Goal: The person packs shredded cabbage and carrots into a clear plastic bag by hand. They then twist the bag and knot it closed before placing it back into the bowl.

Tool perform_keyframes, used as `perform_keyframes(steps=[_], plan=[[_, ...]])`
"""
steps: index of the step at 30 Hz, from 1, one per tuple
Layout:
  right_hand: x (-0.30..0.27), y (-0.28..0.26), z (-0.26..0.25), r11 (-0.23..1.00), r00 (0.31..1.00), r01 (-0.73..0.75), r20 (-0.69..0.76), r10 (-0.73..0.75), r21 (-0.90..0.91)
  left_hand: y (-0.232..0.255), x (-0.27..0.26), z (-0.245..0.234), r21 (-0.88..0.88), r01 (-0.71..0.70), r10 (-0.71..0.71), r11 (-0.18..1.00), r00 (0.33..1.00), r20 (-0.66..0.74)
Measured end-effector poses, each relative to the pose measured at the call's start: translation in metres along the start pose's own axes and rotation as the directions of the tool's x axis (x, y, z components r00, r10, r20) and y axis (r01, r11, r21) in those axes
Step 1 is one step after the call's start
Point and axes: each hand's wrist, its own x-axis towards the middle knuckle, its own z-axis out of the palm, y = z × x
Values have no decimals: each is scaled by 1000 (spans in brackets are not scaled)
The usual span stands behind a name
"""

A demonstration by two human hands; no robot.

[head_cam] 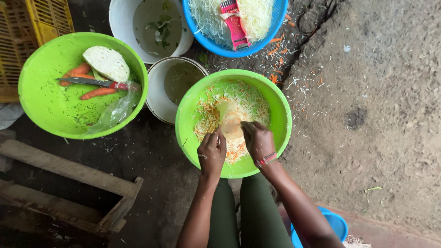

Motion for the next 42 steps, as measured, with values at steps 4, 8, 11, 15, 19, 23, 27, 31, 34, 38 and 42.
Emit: perform_keyframes(steps=[4, 8, 11, 15, 19, 23, 27, 31, 34, 38, 42], plan=[[-15, -34, -47, 993, 970, 115, -215, -114, -8, 10, -7, 5, 2, -64, 64, 998, 997, -47], [-50, -33, -89, 970, 972, 80, -233, -25, 229, 18, -2, 7, -45, -31, 28, 998, 998, -54], [-70, 28, -57, 827, 988, -96, -46, 146, 554, 15, 1, 8, -39, -44, 41, 998, 997, -62], [-58, 92, 58, 955, 994, -108, 18, 107, 275, 7, -5, 9, -12, -34, 34, 999, 999, -38], [-54, 71, 39, 956, 982, -144, -83, 170, 256, -4, 0, 10, 34, -57, 58, 998, 998, -35], [-27, 33, 23, 964, 959, -262, 100, 265, -46, 6, -8, 0, 28, -41, 40, 999, 999, 22], [-7, 20, 18, 991, 990, -131, 60, 128, 34, 6, -10, -15, -98, -46, 49, 994, 998, 26], [-22, 12, -6, 964, 978, -210, 43, 206, 163, -56, -67, -23, -812, 318, -192, 490, 948, 255], [-23, 25, -21, 990, 987, -125, -96, 131, 65, -107, -60, 53, -949, 306, -150, 76, 944, 293], [-27, 44, -29, 969, 963, -222, -131, 235, 105, -106, -56, 122, -117, 354, -264, 928, 846, 464], [-32, 68, -17, 979, 967, -202, -153, 206, 40, -74, -16, 102, -327, 351, -224, 877, 902, 369]])
